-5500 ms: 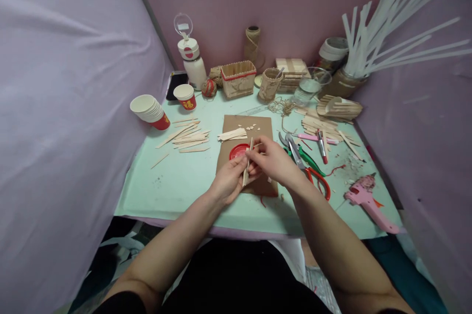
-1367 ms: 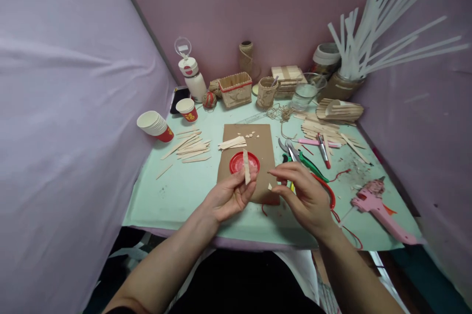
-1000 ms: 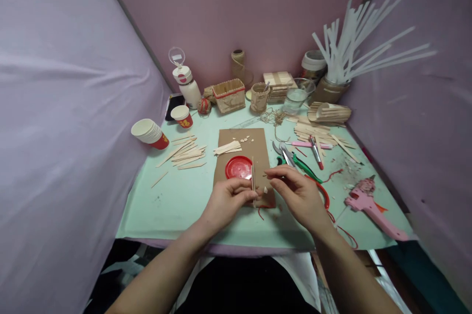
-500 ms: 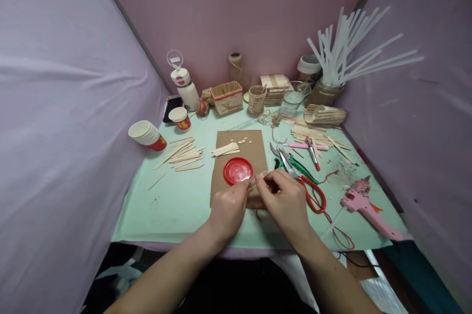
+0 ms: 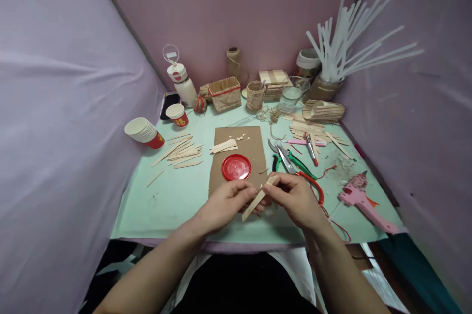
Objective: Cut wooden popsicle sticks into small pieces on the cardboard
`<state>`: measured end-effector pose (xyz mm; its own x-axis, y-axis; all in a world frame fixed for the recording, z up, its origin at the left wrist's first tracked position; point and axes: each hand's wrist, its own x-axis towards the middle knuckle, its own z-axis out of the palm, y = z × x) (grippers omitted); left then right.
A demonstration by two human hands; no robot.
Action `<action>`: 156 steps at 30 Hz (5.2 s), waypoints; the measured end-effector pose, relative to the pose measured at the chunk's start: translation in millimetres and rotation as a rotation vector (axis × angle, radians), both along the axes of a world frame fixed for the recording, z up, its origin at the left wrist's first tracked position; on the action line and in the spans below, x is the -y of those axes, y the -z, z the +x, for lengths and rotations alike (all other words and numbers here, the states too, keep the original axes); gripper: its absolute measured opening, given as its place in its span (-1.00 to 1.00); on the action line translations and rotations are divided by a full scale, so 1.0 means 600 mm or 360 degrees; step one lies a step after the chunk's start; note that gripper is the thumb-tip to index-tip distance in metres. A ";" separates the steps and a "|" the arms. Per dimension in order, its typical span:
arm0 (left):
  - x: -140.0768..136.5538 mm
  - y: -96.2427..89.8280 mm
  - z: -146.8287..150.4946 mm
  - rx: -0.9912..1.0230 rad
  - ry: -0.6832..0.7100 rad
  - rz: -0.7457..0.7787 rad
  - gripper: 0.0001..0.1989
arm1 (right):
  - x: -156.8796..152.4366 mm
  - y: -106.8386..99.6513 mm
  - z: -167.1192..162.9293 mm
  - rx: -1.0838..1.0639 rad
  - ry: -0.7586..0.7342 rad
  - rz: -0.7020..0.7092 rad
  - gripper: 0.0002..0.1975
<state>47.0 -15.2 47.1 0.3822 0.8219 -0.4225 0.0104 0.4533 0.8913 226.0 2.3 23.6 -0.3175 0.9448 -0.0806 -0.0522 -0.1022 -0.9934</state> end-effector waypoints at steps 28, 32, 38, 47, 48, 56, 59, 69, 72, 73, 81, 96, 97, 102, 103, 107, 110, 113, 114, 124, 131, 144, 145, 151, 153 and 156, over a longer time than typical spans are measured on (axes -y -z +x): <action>-0.006 0.063 0.016 -0.0109 -0.0144 0.0074 -0.64 | 0.018 0.087 0.096 0.2219 0.0410 0.0375 -0.70; -0.010 0.062 0.017 -0.0104 -0.0149 0.0104 -0.65 | 0.010 0.092 0.087 0.2349 0.0340 0.0278 -0.79; -0.013 0.062 0.003 -0.0153 -0.0173 0.0181 -0.67 | 0.022 0.075 0.096 0.2183 0.0474 0.0153 -0.77; -0.024 0.054 -0.010 -0.0196 -0.0142 0.0270 -0.68 | 0.070 0.044 0.099 0.1162 0.0372 0.0053 -0.54; -0.025 0.052 -0.012 -0.0205 -0.0128 0.0291 -0.68 | 0.072 0.040 0.096 0.1183 0.0277 0.0047 -0.49; -0.025 0.049 -0.025 -0.0307 -0.0013 0.0448 -0.69 | 0.073 0.014 0.083 0.1281 -0.0166 0.0128 -0.38; -0.022 0.052 -0.028 -0.0309 0.0043 0.0483 -0.71 | 0.072 0.007 0.078 0.1262 -0.0238 0.0069 -0.38; -0.020 0.048 -0.028 -0.0316 0.0214 0.0498 -0.75 | 0.073 -0.007 0.068 0.1238 -0.0289 0.0004 -0.44; -0.019 0.050 -0.027 -0.0317 0.0222 0.0522 -0.75 | 0.074 -0.011 0.068 0.1228 -0.0292 0.0002 -0.49; -0.019 0.051 -0.028 -0.0321 0.0225 0.0529 -0.75 | 0.074 -0.012 0.067 0.1225 -0.0293 0.0004 -0.49; -0.013 0.053 -0.027 -0.0342 0.0270 0.0553 -0.75 | 0.079 -0.015 0.064 0.1311 -0.0349 -0.0002 -0.60; -0.003 0.087 0.050 -0.0005 0.0486 -0.0269 -0.61 | 0.162 0.031 0.097 0.1181 -0.0297 -0.0335 -0.80; -0.002 0.092 0.058 0.0010 0.0518 -0.0355 -0.62 | 0.172 0.033 0.100 0.1135 -0.0248 -0.0372 -0.80; 0.010 0.106 0.094 -0.0016 0.0639 -0.0669 -0.68 | 0.221 0.039 0.103 0.0953 -0.0029 -0.0636 -0.69; 0.013 0.106 0.099 -0.0028 0.0640 -0.0718 -0.69 | 0.228 0.039 0.103 0.0920 0.0004 -0.0676 -0.66; 0.020 0.103 0.105 -0.0026 0.0646 -0.0821 -0.70 | 0.243 0.040 0.101 0.0867 0.0083 -0.0715 -0.62; 0.015 0.099 0.092 0.0123 0.0564 -0.0767 -0.64 | 0.234 0.038 0.103 0.0860 0.0142 -0.0663 -0.62; 0.003 0.092 0.068 0.0263 0.0281 -0.0578 -0.59 | 0.203 0.032 0.107 0.0820 0.0251 -0.0535 -0.61; 0.000 0.090 0.060 0.0285 0.0187 -0.0502 -0.59 | 0.190 0.031 0.108 0.0823 0.0283 -0.0481 -0.61; -0.067 0.063 -0.065 -0.0545 -0.0197 0.0577 -0.72 | 0.074 0.076 0.079 0.1176 0.0573 -0.0089 -0.67; -0.188 0.076 -0.124 -0.1537 -0.0212 0.1267 -0.81 | 0.049 0.104 0.062 0.1418 0.0595 -0.0100 -0.64; -0.249 0.125 -0.109 -0.1765 -0.0024 0.1355 -0.83 | 0.036 0.110 0.053 0.1714 0.0554 -0.0108 -0.77; -0.248 0.124 -0.110 -0.1757 -0.0045 0.1363 -0.82 | 0.035 0.108 0.054 0.1784 0.0533 -0.0087 -0.77; -0.223 0.104 -0.117 -0.0997 -0.0906 0.1248 -0.85 | 0.029 0.113 0.052 0.2122 0.0442 0.0136 -0.75; -0.209 0.100 -0.115 -0.0490 -0.1128 0.0896 -0.83 | 0.028 0.123 0.050 0.2143 0.0525 0.0376 -0.73; -0.187 0.096 -0.109 0.0161 -0.1146 0.0293 -0.74 | 0.025 0.139 0.050 0.2220 0.0639 0.0704 -0.69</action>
